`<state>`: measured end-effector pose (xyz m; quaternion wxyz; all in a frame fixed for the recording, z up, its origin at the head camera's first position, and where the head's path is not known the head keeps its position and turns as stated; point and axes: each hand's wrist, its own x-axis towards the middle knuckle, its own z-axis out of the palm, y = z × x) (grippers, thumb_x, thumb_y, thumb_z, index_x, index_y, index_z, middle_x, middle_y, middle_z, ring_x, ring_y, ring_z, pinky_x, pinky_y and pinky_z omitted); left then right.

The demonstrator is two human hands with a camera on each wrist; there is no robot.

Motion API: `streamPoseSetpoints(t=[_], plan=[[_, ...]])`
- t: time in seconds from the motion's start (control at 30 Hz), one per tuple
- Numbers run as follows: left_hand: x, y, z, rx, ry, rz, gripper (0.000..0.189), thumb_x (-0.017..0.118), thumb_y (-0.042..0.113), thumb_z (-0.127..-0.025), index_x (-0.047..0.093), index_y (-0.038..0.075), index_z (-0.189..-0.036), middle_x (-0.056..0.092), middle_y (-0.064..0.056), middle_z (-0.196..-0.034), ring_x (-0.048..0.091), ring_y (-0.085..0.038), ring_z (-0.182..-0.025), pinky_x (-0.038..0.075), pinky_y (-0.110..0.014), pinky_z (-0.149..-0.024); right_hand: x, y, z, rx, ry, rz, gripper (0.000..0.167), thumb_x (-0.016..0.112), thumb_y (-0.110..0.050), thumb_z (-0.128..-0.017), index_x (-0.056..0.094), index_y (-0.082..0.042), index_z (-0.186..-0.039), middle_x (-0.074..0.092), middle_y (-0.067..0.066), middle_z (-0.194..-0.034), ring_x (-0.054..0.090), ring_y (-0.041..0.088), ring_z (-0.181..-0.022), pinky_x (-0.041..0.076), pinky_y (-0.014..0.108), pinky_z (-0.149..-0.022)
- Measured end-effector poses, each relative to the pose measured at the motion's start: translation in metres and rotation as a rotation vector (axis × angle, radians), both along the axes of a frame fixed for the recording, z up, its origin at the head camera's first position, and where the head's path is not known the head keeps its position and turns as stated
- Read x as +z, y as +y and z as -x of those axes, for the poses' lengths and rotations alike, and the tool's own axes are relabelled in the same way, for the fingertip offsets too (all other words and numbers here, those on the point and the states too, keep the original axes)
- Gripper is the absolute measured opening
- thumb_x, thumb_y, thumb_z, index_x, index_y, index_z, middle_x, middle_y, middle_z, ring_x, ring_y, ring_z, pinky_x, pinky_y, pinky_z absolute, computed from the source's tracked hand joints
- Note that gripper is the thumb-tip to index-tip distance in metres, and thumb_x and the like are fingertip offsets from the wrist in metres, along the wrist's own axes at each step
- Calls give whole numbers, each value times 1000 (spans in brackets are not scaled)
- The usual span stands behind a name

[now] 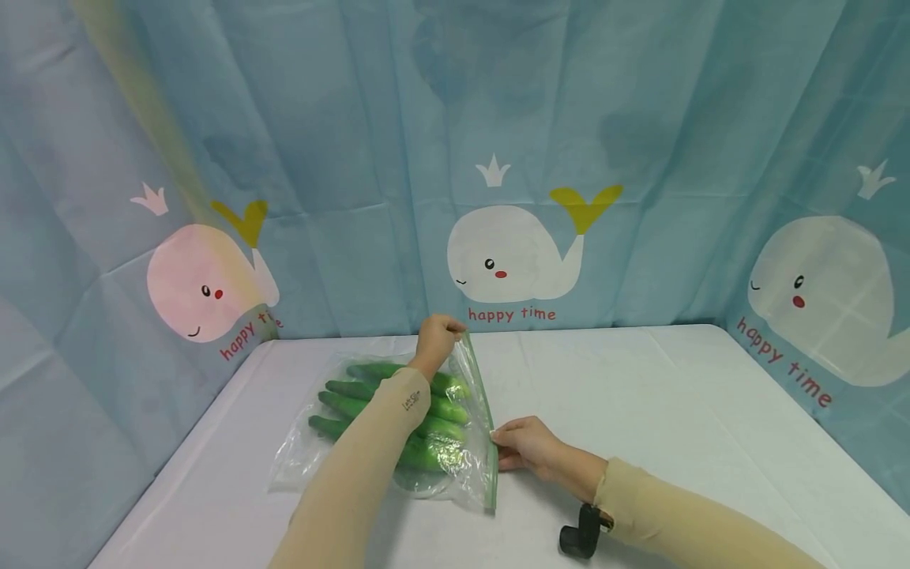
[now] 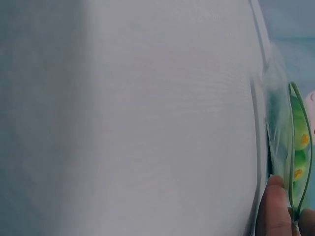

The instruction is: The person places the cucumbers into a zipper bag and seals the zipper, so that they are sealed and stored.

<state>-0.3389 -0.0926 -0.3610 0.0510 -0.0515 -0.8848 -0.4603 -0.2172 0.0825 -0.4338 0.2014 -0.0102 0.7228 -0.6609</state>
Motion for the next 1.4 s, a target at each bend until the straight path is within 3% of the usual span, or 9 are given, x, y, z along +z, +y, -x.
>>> streamPoseSetpoints(t=[0.87,1.4], plan=[[-3,-2,3,11,-11,-10,24,55,-5,-95,72,-1,-111,66,-16,-116,60,-32,-110,52,-43,-87,-2,1,-19,40,-26,2,21,56,-2,-95,64,17,-99,64,11,-75,64,15,-63,59,32,-66],[-8,-5,12,-8,-21,-1,23,58,-7,-92,72,-3,-111,67,-17,-116,61,-33,-108,53,-43,-88,1,0,-31,36,-29,-12,19,57,-2,-94,64,16,-98,63,9,-74,61,12,-61,58,29,-62]])
